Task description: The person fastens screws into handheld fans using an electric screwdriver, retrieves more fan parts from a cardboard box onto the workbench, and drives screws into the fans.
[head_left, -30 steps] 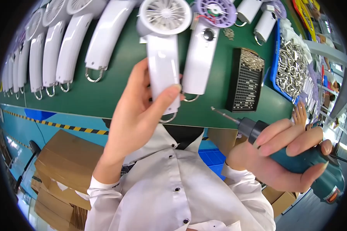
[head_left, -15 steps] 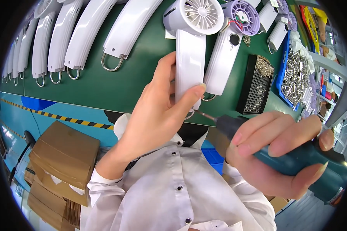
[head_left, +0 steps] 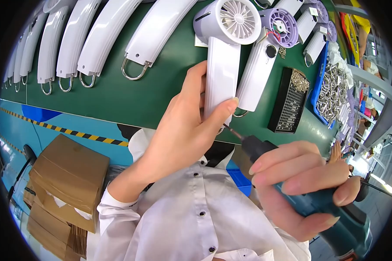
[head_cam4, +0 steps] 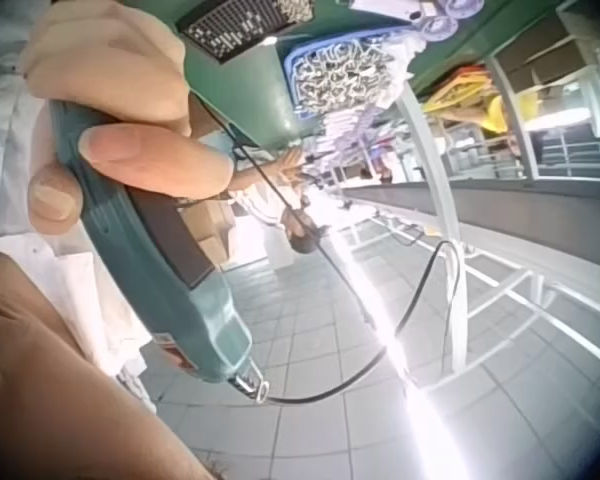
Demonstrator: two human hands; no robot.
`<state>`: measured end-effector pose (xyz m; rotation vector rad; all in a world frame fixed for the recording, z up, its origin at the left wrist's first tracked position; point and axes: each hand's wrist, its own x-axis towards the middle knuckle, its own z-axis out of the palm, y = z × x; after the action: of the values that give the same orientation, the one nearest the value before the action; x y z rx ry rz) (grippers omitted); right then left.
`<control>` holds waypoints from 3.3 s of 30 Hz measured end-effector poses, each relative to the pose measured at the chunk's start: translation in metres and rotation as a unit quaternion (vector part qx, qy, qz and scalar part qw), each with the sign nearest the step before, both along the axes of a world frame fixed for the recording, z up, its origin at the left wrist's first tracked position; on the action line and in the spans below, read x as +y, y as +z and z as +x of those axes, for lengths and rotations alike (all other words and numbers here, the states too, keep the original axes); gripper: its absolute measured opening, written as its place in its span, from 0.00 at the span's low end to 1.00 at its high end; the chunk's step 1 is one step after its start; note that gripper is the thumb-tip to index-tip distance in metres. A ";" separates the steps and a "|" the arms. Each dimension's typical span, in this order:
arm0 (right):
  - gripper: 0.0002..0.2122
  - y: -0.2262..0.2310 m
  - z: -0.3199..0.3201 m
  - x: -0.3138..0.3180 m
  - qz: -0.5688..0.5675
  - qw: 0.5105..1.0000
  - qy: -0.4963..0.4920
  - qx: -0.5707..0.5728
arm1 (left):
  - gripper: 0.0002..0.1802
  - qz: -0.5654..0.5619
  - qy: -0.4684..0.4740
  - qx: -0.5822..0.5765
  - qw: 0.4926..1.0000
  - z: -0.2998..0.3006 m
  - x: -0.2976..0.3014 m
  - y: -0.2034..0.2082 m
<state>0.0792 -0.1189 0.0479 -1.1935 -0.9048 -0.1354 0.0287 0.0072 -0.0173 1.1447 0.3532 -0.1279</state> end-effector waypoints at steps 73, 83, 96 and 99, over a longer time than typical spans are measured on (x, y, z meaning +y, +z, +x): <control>0.18 0.047 0.019 -0.028 0.025 0.997 -0.043 0.064 | 0.39 0.674 -0.055 -0.175 0.716 -0.062 0.013 0.013; 0.21 0.044 0.030 -0.003 -0.093 0.995 -0.020 0.021 | 0.40 0.662 -0.065 -0.162 0.729 -0.064 0.014 0.014; 0.16 0.017 0.033 0.006 -0.121 0.990 -0.056 0.037 | 0.39 0.668 -0.067 -0.161 0.724 -0.065 0.017 0.010; 0.14 0.013 0.032 0.008 -0.137 0.987 -0.075 0.022 | 0.39 0.674 -0.067 -0.165 0.717 -0.064 0.016 0.012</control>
<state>0.1113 -0.1110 0.0606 -1.5163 -0.8120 -0.1083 -0.0353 0.0235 -0.0055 2.6189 -0.0337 0.2784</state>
